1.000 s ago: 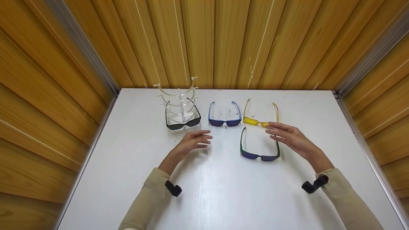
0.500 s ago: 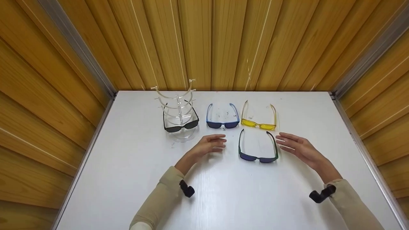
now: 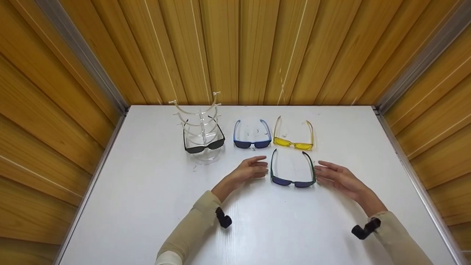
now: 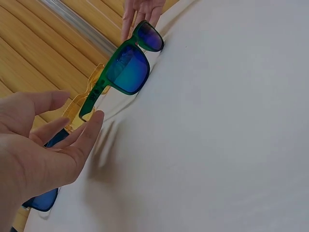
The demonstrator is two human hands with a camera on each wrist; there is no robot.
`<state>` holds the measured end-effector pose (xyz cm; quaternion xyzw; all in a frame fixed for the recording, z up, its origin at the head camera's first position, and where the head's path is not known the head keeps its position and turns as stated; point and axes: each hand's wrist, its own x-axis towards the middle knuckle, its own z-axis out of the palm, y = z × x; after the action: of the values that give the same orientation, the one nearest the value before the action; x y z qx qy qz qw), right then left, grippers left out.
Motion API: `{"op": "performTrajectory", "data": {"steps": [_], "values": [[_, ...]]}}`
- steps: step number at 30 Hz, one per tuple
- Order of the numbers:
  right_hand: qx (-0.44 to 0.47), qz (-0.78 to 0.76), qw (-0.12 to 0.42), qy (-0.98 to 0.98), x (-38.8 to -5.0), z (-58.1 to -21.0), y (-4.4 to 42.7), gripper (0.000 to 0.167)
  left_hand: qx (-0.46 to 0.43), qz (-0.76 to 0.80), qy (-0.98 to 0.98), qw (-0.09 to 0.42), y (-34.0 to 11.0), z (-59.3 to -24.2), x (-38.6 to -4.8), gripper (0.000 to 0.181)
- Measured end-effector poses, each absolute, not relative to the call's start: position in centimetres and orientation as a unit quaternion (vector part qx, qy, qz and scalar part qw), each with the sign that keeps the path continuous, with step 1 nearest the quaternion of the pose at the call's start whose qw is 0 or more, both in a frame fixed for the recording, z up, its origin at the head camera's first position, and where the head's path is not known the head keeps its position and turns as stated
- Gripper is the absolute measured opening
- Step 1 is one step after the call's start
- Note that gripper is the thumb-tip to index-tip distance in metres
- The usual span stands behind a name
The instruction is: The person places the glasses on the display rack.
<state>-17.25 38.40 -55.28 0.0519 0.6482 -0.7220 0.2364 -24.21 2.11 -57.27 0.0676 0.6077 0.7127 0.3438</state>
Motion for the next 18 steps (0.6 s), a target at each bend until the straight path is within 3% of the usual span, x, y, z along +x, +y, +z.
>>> {"op": "performTrajectory", "data": {"steps": [18], "values": [[0.061, -0.759, 0.257, 0.595, -16.9, -56.1, 37.3, 0.074, 0.059, 0.730, 0.586, 0.347, 3.8, -58.2, -24.2, 0.061]]}}
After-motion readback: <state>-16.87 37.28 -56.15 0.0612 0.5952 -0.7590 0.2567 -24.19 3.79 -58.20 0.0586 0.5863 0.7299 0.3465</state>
